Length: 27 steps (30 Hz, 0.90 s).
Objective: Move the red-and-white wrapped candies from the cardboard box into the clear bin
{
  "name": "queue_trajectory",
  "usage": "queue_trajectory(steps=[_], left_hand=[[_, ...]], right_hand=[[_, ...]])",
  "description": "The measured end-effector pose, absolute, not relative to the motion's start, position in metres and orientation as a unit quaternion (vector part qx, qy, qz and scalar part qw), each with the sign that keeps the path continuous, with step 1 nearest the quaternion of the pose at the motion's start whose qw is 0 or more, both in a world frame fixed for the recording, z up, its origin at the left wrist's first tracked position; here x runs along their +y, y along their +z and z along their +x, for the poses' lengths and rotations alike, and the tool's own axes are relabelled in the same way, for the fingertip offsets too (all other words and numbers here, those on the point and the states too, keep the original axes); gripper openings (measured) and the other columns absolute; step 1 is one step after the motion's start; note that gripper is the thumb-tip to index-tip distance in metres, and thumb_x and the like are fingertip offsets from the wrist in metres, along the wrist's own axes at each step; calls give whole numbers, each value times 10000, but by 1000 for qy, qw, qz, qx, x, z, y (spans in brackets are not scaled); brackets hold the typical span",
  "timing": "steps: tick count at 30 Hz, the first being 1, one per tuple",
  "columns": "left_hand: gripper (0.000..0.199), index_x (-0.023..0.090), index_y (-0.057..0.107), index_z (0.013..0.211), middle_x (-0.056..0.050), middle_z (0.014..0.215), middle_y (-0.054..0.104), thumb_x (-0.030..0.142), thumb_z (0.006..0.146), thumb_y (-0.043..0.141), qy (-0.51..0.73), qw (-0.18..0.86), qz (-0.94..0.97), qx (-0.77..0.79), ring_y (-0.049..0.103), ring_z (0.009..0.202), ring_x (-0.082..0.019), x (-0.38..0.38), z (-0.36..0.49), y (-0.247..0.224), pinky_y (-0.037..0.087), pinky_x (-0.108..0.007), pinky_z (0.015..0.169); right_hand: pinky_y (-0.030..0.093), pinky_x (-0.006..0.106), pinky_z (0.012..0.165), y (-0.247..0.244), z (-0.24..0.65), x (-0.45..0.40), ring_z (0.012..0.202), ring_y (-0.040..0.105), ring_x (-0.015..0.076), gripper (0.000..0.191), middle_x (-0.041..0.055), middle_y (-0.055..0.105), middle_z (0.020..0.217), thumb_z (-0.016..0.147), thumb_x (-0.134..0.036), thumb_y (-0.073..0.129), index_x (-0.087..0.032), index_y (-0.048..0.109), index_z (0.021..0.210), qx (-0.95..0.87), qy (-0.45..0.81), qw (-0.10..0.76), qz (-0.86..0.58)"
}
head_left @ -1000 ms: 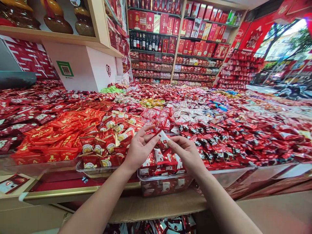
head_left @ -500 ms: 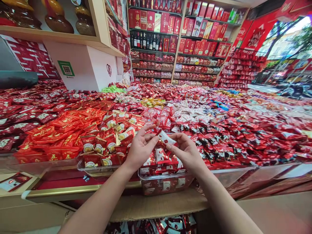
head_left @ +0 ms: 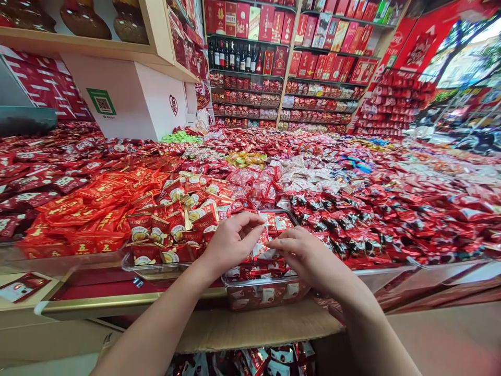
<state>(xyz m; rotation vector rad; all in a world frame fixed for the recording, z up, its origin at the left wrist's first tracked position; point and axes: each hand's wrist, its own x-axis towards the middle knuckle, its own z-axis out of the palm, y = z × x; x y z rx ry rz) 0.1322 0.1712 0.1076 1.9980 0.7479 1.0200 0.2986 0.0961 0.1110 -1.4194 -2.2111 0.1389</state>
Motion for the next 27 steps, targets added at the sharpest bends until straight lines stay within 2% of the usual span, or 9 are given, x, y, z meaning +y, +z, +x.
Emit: queue_trajectory(steps=[4,7,13,19,27], left_hand=[[112,180,599,869,1,776,642,200,781,533,388,364,795,292,578,663,-112,170,133,107,450,-190,564],[126,178,596,882,-6,781,641,217,785,528,388,367,792,297,581,665,-121,171,133,105,458,-200,563],[120,188,604,873,2,802,642,208,793,518,359,355,816,282,578,702,-123,173,132,105,457,-205,617],[130,180,621,859,3,785,645,193,796,508,342,334,836,271,576,693,-120,169,132,109,443,-196,608],[156,192,605,884,-2,786,646,191,800,474,305,346,846,269,580,705,-137,170,129,113,442,-219,620]], right_hand=[[405,284,651,108,294,96,735,491,179,281,67,583,728,815,-89,451,-207,669,949,-815,39,177,-550],[396,276,654,106,292,97,745,493,183,278,61,589,720,813,-80,447,-210,669,918,-824,45,157,-543],[401,251,688,106,289,98,768,523,167,201,43,623,758,764,-44,476,-164,629,817,-820,94,181,-535],[388,240,717,100,286,106,782,538,154,211,47,636,782,784,-63,480,-176,652,740,-838,71,207,-500],[385,229,650,100,280,109,703,526,143,172,25,619,731,733,-21,463,-161,564,727,-813,123,222,-524]])
